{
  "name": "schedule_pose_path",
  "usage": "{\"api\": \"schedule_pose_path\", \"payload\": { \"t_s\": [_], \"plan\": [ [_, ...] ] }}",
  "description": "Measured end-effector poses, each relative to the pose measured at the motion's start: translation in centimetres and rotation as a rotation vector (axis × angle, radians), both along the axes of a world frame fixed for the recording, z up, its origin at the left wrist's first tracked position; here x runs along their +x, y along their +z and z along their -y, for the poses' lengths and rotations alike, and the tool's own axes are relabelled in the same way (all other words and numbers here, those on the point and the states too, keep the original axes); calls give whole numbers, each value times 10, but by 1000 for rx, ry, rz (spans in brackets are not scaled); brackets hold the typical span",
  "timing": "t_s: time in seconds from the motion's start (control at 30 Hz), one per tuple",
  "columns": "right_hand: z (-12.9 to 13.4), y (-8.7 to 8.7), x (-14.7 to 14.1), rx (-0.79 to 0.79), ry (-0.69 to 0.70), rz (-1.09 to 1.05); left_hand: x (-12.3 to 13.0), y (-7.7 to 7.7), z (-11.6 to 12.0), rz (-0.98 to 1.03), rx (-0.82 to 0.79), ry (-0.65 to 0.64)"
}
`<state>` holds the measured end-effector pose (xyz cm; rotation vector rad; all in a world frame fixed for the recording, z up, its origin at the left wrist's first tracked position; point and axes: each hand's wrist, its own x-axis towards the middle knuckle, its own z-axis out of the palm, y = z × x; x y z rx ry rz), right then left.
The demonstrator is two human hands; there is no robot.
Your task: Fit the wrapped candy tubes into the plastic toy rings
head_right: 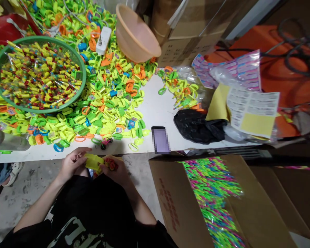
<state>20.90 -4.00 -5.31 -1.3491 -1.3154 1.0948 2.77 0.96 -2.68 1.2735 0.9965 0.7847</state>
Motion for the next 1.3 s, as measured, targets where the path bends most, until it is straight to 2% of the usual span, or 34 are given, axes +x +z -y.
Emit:
{"api": "schedule_pose_path", "payload": {
  "t_s": [0.3, 0.53, 0.67, 0.83, 1.03, 1.13, 1.3],
  "plan": [
    [3, -2, 6, 24, 32, 55, -4, -4, -2, -9, -81, -85],
    [3, -2, 11, 12, 208, 106, -9, -1, -9, -162, 17, -252],
    [1, -7, 13, -37, 217, 148, -14, -7, -12, -245, 21, -329],
    [-2, -7, 14, -50, 238, 147, -17, -6, -9, -362, 181, -356],
    [-1, -10, 10, -2, 205, 118, -13, 8, -9, -308, 341, -349],
    [0, -12, 5, 0, 195, 99, -12, 8, -9, -321, 373, -383],
    [-2, -11, -2, -45, 144, 38, -13, 4, -5, -455, 459, -379]
  ]
}}
